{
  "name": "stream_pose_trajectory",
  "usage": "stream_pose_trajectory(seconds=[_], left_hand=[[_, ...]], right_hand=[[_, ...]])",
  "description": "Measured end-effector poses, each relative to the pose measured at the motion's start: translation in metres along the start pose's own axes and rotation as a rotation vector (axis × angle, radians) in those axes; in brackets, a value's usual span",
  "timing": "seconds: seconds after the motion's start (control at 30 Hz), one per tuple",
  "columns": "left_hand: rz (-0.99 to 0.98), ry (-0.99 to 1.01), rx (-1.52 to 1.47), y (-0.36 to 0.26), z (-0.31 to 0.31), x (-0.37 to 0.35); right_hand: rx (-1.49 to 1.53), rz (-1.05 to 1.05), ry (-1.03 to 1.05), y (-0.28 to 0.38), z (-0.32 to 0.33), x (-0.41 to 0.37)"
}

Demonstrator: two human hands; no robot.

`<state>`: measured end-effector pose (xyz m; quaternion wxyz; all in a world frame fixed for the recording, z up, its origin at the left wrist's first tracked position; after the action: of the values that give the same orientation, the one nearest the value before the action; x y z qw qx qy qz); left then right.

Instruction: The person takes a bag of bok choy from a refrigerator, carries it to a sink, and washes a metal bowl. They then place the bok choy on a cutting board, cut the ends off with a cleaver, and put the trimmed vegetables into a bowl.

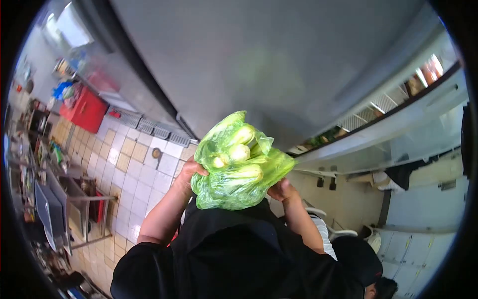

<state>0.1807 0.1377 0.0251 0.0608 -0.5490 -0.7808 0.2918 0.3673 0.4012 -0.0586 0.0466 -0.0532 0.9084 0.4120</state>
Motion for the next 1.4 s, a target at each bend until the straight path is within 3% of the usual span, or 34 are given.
stream_pose_trajectory(seconds=[0.07, 0.13, 0.2, 0.27, 0.4, 0.47, 0.57, 0.67, 0.8, 0.87, 0.93, 0.97, 1.0, 1.1, 1.13, 1.2, 1.3, 1.4], left_hand=[[-0.109, -0.105, -0.128, -0.006, 0.024, -0.039], [-0.206, -0.123, -0.124, -0.044, 0.071, -0.085], [-0.216, -0.189, -0.142, -0.071, 0.098, -0.131], [-0.280, -0.251, -0.114, -0.097, 0.135, -0.176], [-0.404, -0.438, -0.094, -0.122, 0.193, -0.255], [-0.425, -0.334, -0.092, -0.145, 0.211, -0.285], [-0.395, -0.353, -0.123, -0.143, 0.276, -0.314], [-0.522, -0.226, -0.185, -0.182, 0.310, -0.335], [-0.668, -0.365, -0.216, -0.229, 0.357, -0.384], [-0.716, -0.446, -0.192, -0.263, 0.373, -0.420], [-0.841, -0.690, -0.112, -0.288, 0.378, -0.464], [-0.858, -0.704, -0.101, -0.297, 0.384, -0.484], [-0.961, -0.708, -0.132, -0.303, 0.391, -0.503], [-1.222, -0.626, -0.266, -0.334, 0.402, -0.551], [-1.379, -0.550, -0.320, -0.343, 0.407, -0.566], [-1.567, -0.592, -0.362, -0.339, 0.458, -0.596], [-1.560, -0.532, -0.312, -0.331, 0.503, -0.623], [-1.543, -0.618, -0.289, -0.388, 0.539, -0.671]], right_hand=[[0.193, 0.291, 0.298, 0.007, -0.103, 0.036], [0.207, 0.233, 0.292, -0.023, -0.156, 0.093], [0.181, 0.085, 0.101, -0.051, -0.200, 0.148], [0.117, 0.082, 0.152, -0.074, -0.252, 0.204], [0.093, 0.031, 0.269, -0.122, -0.325, 0.284], [-0.061, -0.101, 0.306, -0.150, -0.342, 0.318], [-0.024, -0.233, 0.380, -0.198, -0.350, 0.366], [-0.059, -0.286, 0.464, -0.215, -0.410, 0.430], [-0.265, -0.457, 0.598, -0.288, -0.445, 0.535], [-0.341, -0.431, 0.735, -0.316, -0.499, 0.586], [-0.449, -0.535, 0.966, -0.343, -0.571, 0.623], [-0.507, -0.433, 1.154, -0.360, -0.600, 0.640], [-0.504, -0.435, 1.173, -0.374, -0.632, 0.657], [-0.712, -0.469, 1.657, -0.412, -0.739, 0.699], [-0.718, -0.487, 1.717, -0.427, -0.759, 0.713], [-0.556, -0.387, 1.821, -0.471, -0.811, 0.739], [-0.571, -0.687, 1.645, -0.509, -0.841, 0.798], [-0.626, -0.729, 1.323, -0.568, -0.823, 0.883]])
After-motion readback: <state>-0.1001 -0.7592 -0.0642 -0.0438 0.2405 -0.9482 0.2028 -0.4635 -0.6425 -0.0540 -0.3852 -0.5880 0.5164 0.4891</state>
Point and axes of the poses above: each hand's wrist, its own x-axis towards the middle knuckle, its own z-axis out of the back of the hand, y = z × x, the point moved 2 cm from there along x, towards the middle knuckle, and after that the axes turned 8 degrees about z, right-handed, at the moved point
